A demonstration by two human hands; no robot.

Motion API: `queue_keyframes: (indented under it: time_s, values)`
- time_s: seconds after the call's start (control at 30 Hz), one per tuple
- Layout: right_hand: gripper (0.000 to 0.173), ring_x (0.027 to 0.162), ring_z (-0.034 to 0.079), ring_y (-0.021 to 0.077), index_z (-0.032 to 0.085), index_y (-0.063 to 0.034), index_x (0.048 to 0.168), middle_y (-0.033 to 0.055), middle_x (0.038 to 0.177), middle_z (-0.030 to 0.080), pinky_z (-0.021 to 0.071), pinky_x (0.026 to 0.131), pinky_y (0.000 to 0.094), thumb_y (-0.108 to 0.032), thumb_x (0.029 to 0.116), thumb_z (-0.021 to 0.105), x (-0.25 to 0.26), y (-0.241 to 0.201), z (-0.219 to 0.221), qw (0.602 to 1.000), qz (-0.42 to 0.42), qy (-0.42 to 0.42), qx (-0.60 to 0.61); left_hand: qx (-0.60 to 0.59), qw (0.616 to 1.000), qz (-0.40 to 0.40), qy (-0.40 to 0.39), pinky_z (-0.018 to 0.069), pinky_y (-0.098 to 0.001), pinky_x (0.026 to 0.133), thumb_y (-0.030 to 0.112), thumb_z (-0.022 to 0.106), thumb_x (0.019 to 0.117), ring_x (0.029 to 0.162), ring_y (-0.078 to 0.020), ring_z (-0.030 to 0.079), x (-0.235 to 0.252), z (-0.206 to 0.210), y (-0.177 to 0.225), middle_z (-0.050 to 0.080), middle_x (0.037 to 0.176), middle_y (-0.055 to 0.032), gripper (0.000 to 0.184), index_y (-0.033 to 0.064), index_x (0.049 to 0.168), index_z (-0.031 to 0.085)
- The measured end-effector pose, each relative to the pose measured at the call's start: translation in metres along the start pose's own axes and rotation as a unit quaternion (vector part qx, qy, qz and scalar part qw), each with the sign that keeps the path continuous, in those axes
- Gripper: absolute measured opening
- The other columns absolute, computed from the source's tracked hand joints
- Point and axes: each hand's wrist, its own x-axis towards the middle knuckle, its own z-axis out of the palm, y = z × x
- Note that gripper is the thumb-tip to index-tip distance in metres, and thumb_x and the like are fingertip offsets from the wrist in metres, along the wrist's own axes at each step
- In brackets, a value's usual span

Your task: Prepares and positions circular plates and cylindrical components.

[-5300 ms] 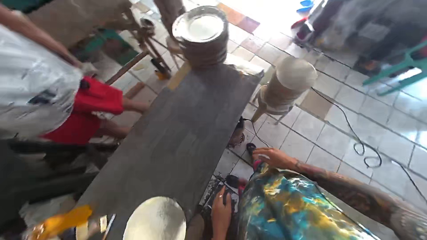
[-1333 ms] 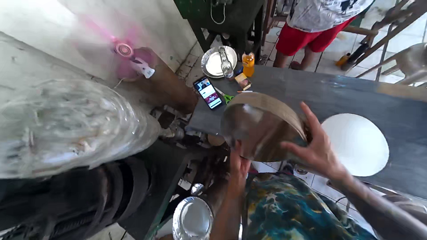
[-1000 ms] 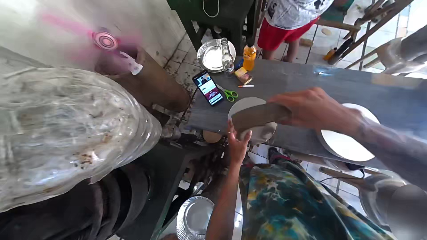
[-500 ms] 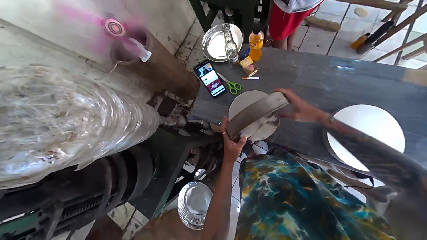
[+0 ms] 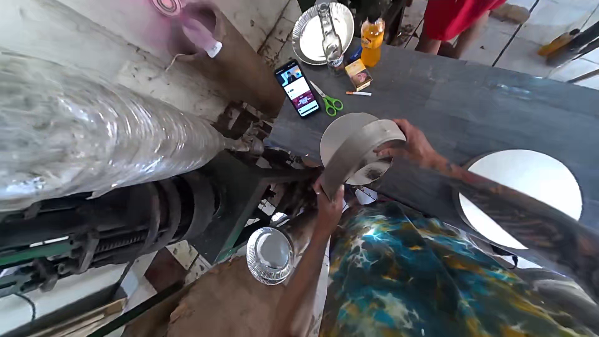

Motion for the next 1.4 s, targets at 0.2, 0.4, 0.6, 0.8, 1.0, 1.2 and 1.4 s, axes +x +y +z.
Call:
queue_keyframes:
  time_s: [0.2,0.4,0.6,0.8,1.0,1.2,1.4]
  values:
    - [0.076,0.117,0.063,0.0409,0.057,-0.0038,0.14,0.0239,0.125,0.066,0.0461,0.102,0.0645,-0.033,0.0781,0.09,0.105,-0.073,-0.029,0.971,0.078,-0.195,-0.118,-0.248,0.938,-0.24,0.028,0.0537,-0.039,0.102,0.004,0.058,0.1013,0.12,-0.0216,0.062,0.033,0.003,0.043,0.056,0.138,-0.0181,0.062,0.004,0.155,0.026]
    - [0.082,0.131,0.052,0.0476,0.053,0.0058,0.142,0.0318,0.138,0.056,0.0368,0.109,0.0662,-0.034,0.0801,0.089,0.143,-0.054,-0.002,0.926,0.177,-0.259,-0.211,-0.294,0.874,-0.384,0.05,0.0577,-0.0414,0.088,0.013,0.059,0.1035,0.107,-0.0271,0.066,0.044,0.026,0.036,0.061,0.126,-0.0196,0.045,0.0038,0.145,0.041]
    - [0.078,0.132,0.051,0.0457,0.055,-0.0017,0.143,0.0286,0.141,0.056,0.0361,0.11,0.0664,-0.023,0.0776,0.091,0.156,-0.05,0.016,0.929,0.131,-0.279,-0.205,-0.332,0.828,-0.439,0.106,0.0569,-0.0418,0.089,0.015,0.061,0.1026,0.11,-0.0285,0.064,0.039,0.051,0.044,0.058,0.131,-0.0202,0.049,0.005,0.146,0.04]
    - [0.088,0.116,0.06,0.0477,0.046,-0.0048,0.15,0.0301,0.129,0.061,0.0469,0.097,0.0671,-0.03,0.0786,0.09,0.158,0.011,0.027,0.929,0.18,-0.275,-0.171,-0.32,0.843,-0.417,0.116,0.0532,-0.0399,0.1,0.015,0.063,0.1015,0.119,-0.027,0.061,0.031,0.062,0.01,0.058,0.136,-0.0214,0.051,-0.0002,0.146,0.041]
    - [0.066,0.108,0.069,0.0338,0.064,-0.0109,0.135,0.0176,0.12,0.07,0.0539,0.092,0.0587,-0.064,0.1026,0.043,0.139,0.042,0.02,0.957,0.215,-0.17,-0.095,-0.427,0.78,-0.437,0.138,0.0346,-0.0556,0.117,0.06,0.023,0.1067,0.149,-0.0307,0.035,0.03,0.049,0.028,0.032,0.164,-0.0142,0.072,0.0125,0.161,0.026]
    - [0.073,0.095,0.066,0.0355,0.068,-0.0066,0.124,0.0207,0.108,0.069,0.0508,0.082,0.0607,-0.065,0.1051,0.029,0.139,0.021,0.015,0.941,0.288,-0.159,-0.082,-0.422,0.775,-0.457,0.114,0.0359,-0.0526,0.117,0.065,0.018,0.1055,0.148,-0.0318,0.036,0.041,0.041,0.028,0.032,0.163,-0.0167,0.078,0.0103,0.161,0.024]
    - [0.061,0.124,0.059,0.0279,0.032,-0.0088,0.159,0.0173,0.14,0.057,0.0506,0.1,0.0509,-0.044,0.11,0.036,0.025,0.014,0.011,0.944,0.316,0.008,0.093,-0.034,0.96,-0.276,0.032,0.0307,-0.0501,0.122,0.038,0.028,0.1123,0.149,-0.0301,0.036,0.087,-0.001,0.004,0.037,0.161,-0.02,0.058,0.0026,0.158,0.032]
